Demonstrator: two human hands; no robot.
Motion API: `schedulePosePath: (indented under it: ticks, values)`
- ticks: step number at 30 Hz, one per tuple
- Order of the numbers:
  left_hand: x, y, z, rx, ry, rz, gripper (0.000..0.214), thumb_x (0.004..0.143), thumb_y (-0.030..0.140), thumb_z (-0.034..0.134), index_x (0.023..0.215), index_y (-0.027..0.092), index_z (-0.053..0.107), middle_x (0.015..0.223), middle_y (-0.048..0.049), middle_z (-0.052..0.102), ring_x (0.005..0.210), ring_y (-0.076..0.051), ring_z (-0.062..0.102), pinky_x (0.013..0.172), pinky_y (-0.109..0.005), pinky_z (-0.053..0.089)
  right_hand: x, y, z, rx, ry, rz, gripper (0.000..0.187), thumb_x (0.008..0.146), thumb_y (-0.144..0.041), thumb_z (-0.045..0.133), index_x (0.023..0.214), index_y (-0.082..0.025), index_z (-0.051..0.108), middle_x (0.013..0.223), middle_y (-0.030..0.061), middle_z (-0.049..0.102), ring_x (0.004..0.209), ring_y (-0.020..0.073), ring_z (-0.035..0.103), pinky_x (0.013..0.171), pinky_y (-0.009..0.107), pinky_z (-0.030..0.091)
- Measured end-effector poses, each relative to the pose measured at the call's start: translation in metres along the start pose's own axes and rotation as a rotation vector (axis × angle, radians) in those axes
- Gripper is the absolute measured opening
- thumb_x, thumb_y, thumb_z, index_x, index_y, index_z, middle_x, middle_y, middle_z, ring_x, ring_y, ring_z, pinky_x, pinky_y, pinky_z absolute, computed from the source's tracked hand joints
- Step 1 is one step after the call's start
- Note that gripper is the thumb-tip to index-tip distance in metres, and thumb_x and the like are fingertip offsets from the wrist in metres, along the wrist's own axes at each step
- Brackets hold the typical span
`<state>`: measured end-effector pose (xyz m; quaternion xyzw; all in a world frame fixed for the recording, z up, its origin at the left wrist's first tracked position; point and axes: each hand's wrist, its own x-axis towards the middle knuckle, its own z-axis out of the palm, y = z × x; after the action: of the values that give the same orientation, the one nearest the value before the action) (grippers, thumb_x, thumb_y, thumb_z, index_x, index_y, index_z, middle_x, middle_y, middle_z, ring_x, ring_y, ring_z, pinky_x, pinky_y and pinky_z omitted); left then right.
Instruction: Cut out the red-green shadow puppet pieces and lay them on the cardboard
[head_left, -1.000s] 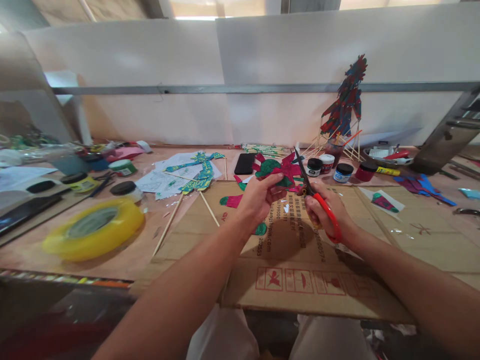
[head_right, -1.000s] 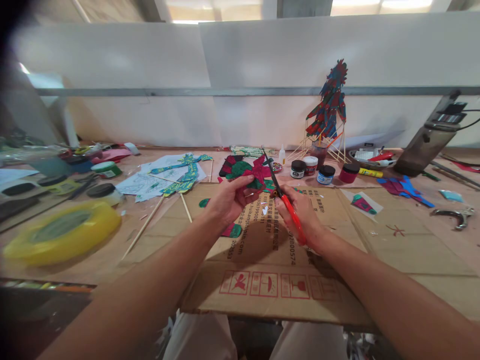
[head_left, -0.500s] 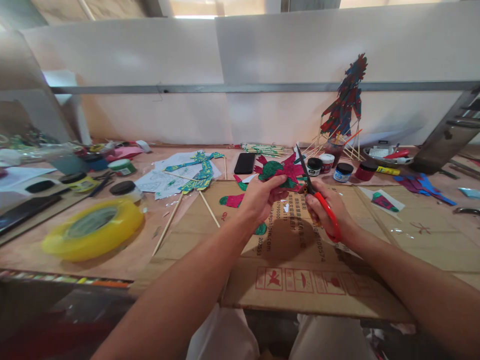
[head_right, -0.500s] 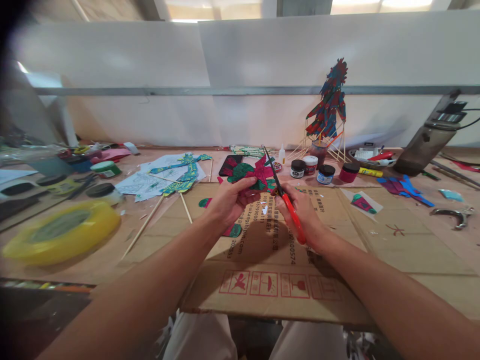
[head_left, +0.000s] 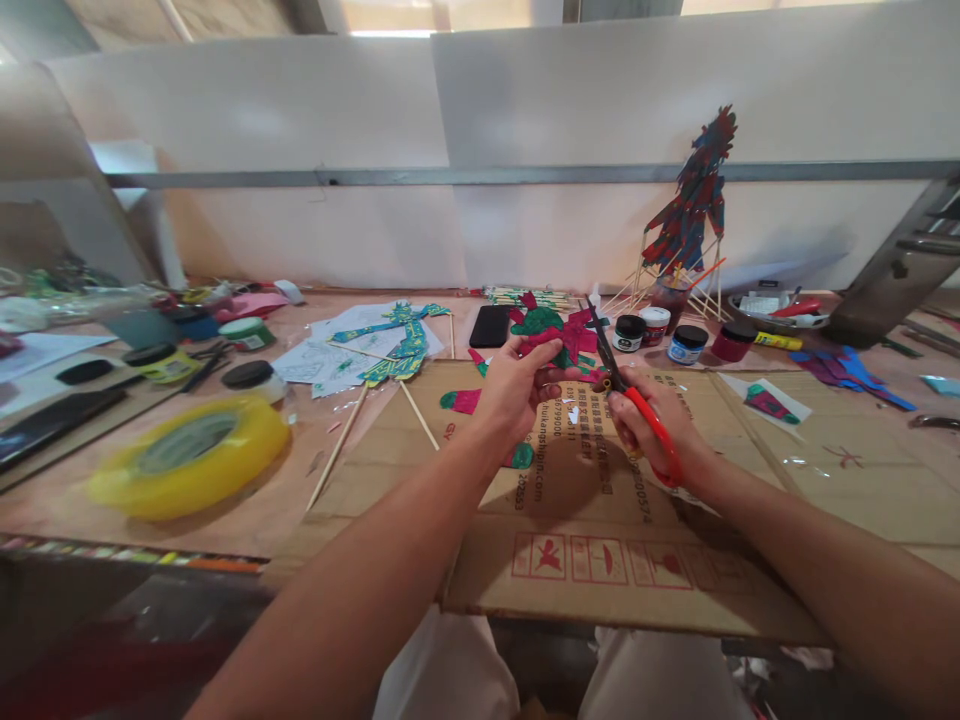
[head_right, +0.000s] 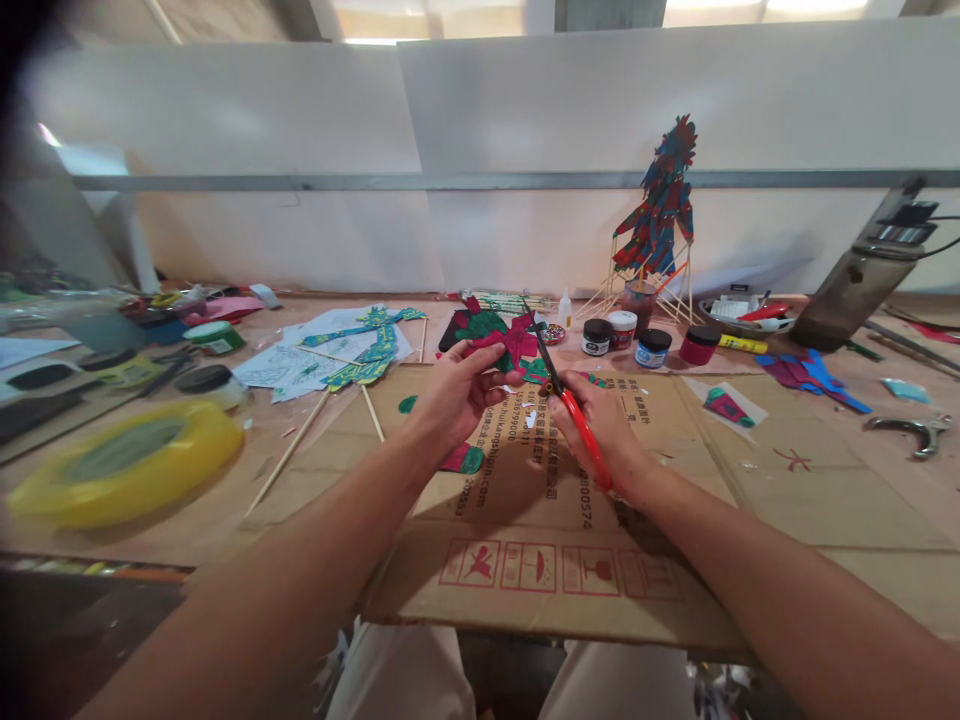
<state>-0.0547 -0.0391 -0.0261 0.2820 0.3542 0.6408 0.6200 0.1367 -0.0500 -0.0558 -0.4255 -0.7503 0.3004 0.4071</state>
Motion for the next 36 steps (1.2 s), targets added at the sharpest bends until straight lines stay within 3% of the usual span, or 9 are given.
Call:
schedulePosePath:
  ticks: [10, 16, 22, 28, 36]
  values:
    - [0.004, -0.005, 0.003, -0.168, 0.050, -0.033, 0.031, 0.068, 0.005, 0.093, 0.077, 0.018, 0.066, 0.068, 0.0059, 0.070, 0.051, -0.006, 0.060, 0.056, -0.019, 0.049, -0.001, 0.008, 0.005, 0.066, -0.013, 0.062, 0.027, 0.098, -0.045, 0.058, 0.107, -0.023, 0.070, 0.060, -0.0037, 0.057, 0.050, 0.0160, 0.050, 0.052, 0.029, 0.043]
    - [0.003, -0.012, 0.005, -0.219, 0.025, -0.108, 0.019, 0.077, 0.006, 0.087, 0.073, 0.016, 0.071, 0.069, 0.0021, 0.074, 0.055, -0.008, 0.064, 0.057, -0.021, 0.053, -0.003, 0.010, 0.008, 0.141, -0.023, 0.110, 0.023, 0.096, -0.044, 0.062, 0.106, -0.024, 0.069, 0.056, -0.0056, 0.052, 0.044, 0.0139, 0.044, 0.045, 0.026, 0.040]
    - [-0.001, -0.019, 0.006, -0.200, -0.008, -0.104, 0.020, 0.077, 0.008, 0.088, 0.071, 0.016, 0.071, 0.071, 0.0008, 0.076, 0.058, -0.011, 0.069, 0.059, -0.023, 0.052, -0.004, 0.007, 0.010, 0.199, -0.017, 0.188, 0.035, 0.092, -0.049, 0.063, 0.115, -0.023, 0.068, 0.057, -0.0082, 0.046, 0.043, 0.0138, 0.042, 0.041, 0.026, 0.040]
    - [-0.001, -0.019, 0.006, -0.187, 0.000, -0.101, 0.019, 0.075, 0.010, 0.090, 0.073, 0.017, 0.072, 0.072, 0.0016, 0.075, 0.060, -0.011, 0.069, 0.062, -0.024, 0.053, -0.003, 0.008, 0.010, 0.144, 0.009, 0.086, 0.028, 0.095, -0.048, 0.062, 0.108, -0.024, 0.068, 0.057, -0.0067, 0.049, 0.047, 0.0134, 0.045, 0.045, 0.025, 0.040]
    - [0.004, -0.015, -0.002, -0.158, -0.012, -0.011, 0.021, 0.071, 0.018, 0.094, 0.080, 0.018, 0.075, 0.077, 0.0011, 0.079, 0.063, -0.011, 0.069, 0.064, -0.023, 0.054, -0.004, 0.006, 0.005, 0.044, 0.004, 0.023, 0.024, 0.096, -0.043, 0.062, 0.107, -0.024, 0.072, 0.064, -0.0007, 0.060, 0.063, 0.0204, 0.062, 0.057, 0.030, 0.049]
